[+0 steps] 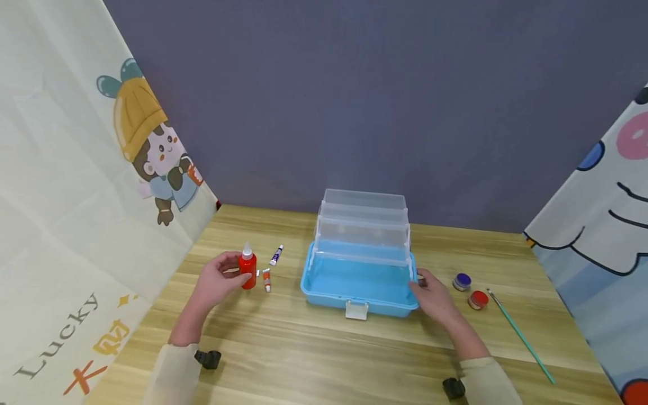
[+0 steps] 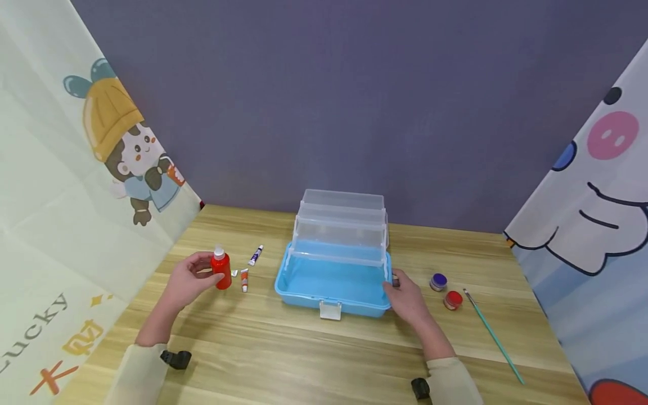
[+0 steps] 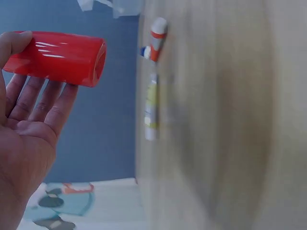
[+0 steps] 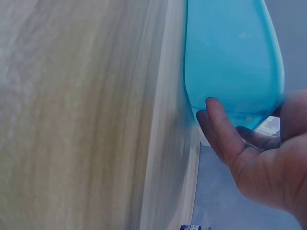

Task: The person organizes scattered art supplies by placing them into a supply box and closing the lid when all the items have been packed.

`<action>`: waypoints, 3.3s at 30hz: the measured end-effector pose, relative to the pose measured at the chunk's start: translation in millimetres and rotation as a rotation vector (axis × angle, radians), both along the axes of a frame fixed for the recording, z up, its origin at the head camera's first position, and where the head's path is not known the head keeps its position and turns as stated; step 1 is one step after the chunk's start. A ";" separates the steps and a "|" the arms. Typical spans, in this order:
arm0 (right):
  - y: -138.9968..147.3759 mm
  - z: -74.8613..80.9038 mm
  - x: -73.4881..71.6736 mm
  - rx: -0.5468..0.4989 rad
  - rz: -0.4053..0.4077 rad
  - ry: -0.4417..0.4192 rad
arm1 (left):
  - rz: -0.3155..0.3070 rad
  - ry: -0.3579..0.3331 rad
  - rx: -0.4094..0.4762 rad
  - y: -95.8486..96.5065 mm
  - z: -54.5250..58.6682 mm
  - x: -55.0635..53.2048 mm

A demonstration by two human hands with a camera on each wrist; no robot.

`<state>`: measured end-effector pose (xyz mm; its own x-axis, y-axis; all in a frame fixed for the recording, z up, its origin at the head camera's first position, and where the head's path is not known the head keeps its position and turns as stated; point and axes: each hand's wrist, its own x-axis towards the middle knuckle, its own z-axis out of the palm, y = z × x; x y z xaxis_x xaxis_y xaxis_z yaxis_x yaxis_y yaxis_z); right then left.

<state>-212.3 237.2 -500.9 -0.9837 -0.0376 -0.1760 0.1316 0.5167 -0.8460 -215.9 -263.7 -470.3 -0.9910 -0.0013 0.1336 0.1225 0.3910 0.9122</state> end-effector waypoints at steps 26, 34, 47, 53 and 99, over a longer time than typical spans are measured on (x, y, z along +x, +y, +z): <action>-4.0 3.6 1.0 0.056 -0.013 -0.012 | -0.255 0.155 -0.107 75.2 64.5 -43.2; -3.6 5.6 -0.1 0.057 -0.021 -0.008 | -0.335 0.145 -0.177 107.9 74.9 -53.2; -5.0 2.6 -2.0 0.084 -0.030 -0.015 | -0.480 0.132 -0.315 153.0 82.2 -65.6; -4.6 -0.5 -2.8 0.081 -0.030 -0.014 | -0.513 0.156 -0.450 168.2 85.8 -64.2; -3.9 -3.0 -0.5 0.045 -0.024 0.000 | -0.638 0.299 -1.020 230.0 68.2 -50.6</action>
<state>-212.8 233.2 -503.9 -0.9842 -0.0057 -0.1770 0.1446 0.5513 -0.8217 -266.5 -33.7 -402.2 -0.7065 0.7076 0.0113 0.7027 0.6995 0.1302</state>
